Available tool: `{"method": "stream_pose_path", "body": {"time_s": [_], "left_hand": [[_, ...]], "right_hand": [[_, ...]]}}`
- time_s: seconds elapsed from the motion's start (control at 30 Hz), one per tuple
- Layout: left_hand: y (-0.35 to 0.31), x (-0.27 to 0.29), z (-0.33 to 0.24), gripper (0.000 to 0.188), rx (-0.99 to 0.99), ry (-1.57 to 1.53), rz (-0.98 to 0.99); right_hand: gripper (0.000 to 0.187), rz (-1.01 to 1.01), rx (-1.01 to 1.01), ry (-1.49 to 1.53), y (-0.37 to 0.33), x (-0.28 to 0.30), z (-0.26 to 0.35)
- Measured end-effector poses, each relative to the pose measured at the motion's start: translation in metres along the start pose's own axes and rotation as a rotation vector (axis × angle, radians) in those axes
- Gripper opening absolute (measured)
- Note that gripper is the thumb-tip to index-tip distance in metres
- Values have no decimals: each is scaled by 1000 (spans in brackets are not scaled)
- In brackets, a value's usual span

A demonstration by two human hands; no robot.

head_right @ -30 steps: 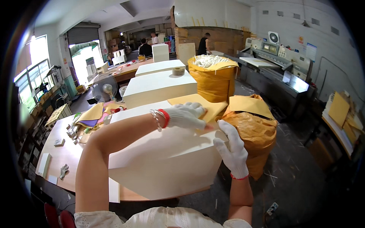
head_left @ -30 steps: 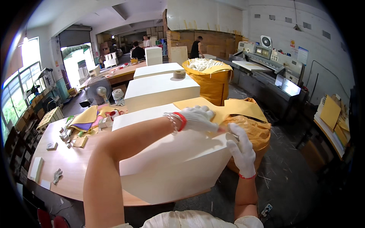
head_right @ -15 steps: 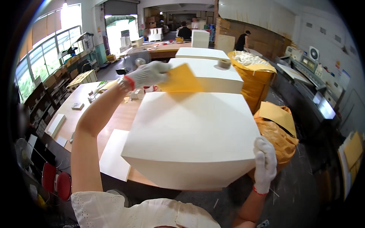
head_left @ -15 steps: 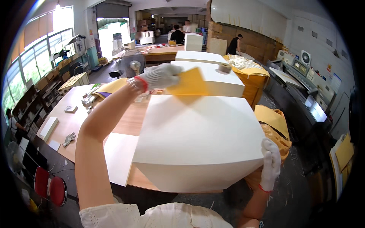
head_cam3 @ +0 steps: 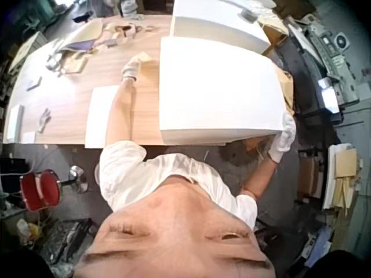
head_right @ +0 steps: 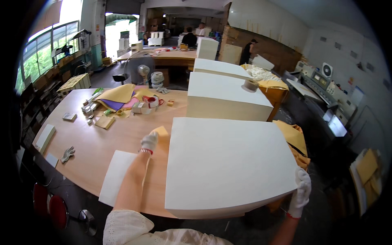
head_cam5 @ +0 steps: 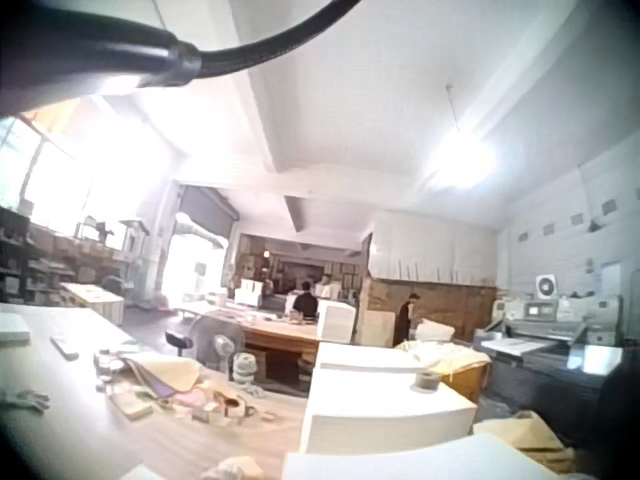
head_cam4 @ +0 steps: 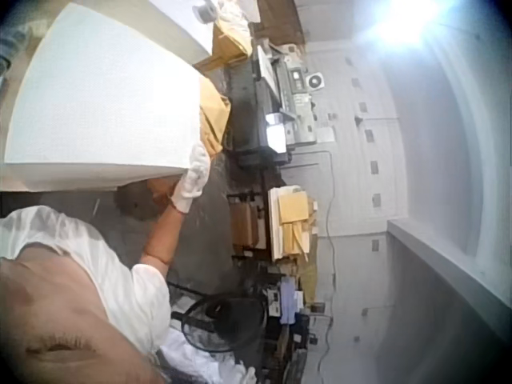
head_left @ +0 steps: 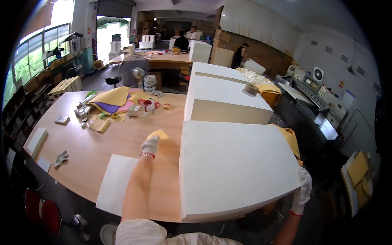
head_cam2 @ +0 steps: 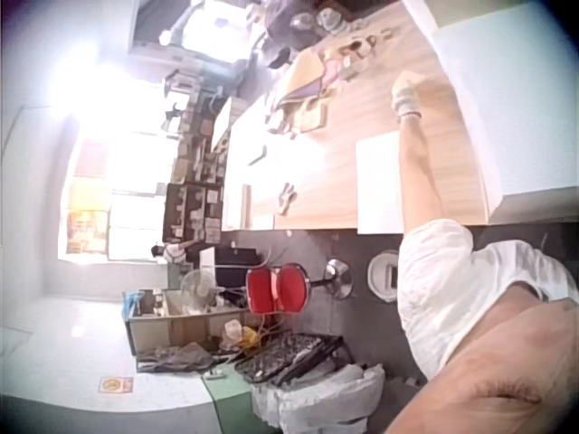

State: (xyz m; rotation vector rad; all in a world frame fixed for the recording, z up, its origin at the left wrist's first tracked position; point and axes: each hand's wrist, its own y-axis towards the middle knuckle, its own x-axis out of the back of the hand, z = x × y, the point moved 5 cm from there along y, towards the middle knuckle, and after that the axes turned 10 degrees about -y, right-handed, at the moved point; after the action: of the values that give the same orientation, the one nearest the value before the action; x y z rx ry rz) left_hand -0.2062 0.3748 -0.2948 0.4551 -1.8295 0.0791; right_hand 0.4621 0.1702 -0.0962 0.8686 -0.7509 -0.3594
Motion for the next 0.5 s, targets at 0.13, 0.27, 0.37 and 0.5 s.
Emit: {"method": "stream_pose_path", "body": {"time_s": [0.13, 0.27, 0.37, 0.5], "left_hand": [[-25, -87, -28, 26, -181, -52, 219], [5, -76, 9, 29, -148, -146, 264], [44, 27, -2, 28, -195, -623, 83], [1, 227, -70, 28, -606, -1234, -71]], "right_hand": [[39, -68, 155, -110, 7, 11, 37], [42, -8, -80, 51, 12, -1, 54], [40, -18, 108, 232, 12, -4, 45], [43, 35, -124, 464, 6, 2, 24]]}}
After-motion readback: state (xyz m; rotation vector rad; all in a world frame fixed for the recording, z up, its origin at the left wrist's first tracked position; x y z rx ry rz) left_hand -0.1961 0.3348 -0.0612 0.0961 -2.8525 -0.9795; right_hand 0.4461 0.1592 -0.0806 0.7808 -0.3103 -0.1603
